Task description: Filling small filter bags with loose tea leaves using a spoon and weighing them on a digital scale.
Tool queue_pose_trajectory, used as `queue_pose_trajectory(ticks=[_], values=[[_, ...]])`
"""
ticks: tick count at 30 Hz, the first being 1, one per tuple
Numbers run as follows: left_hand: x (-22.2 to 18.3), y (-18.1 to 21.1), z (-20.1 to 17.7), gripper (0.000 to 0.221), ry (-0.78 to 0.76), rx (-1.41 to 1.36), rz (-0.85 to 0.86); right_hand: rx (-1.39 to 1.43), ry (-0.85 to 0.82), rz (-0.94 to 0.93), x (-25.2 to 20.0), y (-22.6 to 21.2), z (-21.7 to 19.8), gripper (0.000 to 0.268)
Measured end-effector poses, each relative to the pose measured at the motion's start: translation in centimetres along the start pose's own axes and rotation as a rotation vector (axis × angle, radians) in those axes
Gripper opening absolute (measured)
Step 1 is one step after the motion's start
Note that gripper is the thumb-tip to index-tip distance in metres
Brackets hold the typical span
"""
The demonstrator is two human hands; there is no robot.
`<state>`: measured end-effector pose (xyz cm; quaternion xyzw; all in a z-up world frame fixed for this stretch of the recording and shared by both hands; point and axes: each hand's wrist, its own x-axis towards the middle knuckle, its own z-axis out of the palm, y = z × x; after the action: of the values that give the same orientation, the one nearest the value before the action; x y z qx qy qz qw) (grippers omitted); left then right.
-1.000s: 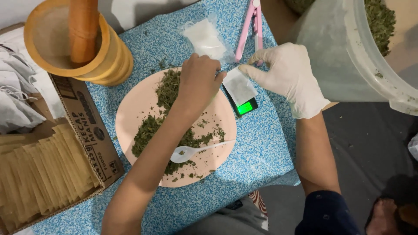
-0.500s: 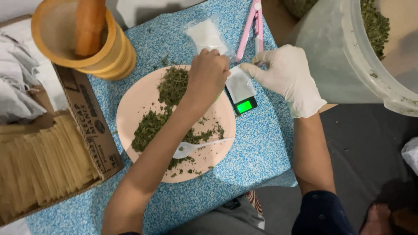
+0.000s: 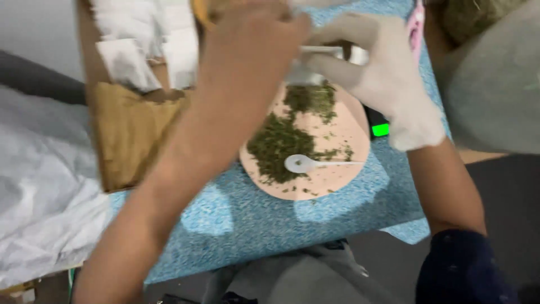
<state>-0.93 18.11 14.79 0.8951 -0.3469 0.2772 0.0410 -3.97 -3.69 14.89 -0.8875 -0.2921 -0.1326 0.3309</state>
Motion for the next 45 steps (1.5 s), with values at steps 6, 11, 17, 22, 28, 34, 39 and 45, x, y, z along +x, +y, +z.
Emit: queue_pose_trajectory(ticks=[6,11,17,22,28,34,39,45], values=[[-7.8,-11.7,-4.9,0.038,0.004,-0.013,-0.108,0.06,-0.094,-0.317,10.7,-4.3,9.2,0.016],[-12.1,-19.1,-2.7,0.012,0.056,0.065,-0.116,0.165,-0.016,-0.413,18.4,-0.6,20.5,0.009],[-14.7,-26.6,3.8,0.016,-0.057,0.379,-0.068,0.239,-0.158,-0.223,23.3,0.3,28.1,0.006],[-14.8,-27.7,6.3,0.022,-0.341,0.356,-0.137,0.271,-0.406,0.101,23.0,-4.4,27.0,0.017],[-15.9,-28.8,9.4,0.027,-0.352,0.4,-0.096,0.03,-0.418,-0.059,22.6,-3.0,27.9,0.027],[-15.1,-28.3,8.6,0.022,-0.35,0.526,-0.09,-0.25,-0.42,-0.049,21.8,-2.4,27.4,0.011],[-13.8,-28.7,7.9,0.028,0.119,0.333,-0.045,-0.662,-0.162,-0.211,17.1,-4.6,22.1,0.018],[-11.3,-15.2,-9.0,0.047,-0.32,0.134,-0.156,-0.125,-0.405,-0.251,8.5,-9.6,6.8,0.037]])
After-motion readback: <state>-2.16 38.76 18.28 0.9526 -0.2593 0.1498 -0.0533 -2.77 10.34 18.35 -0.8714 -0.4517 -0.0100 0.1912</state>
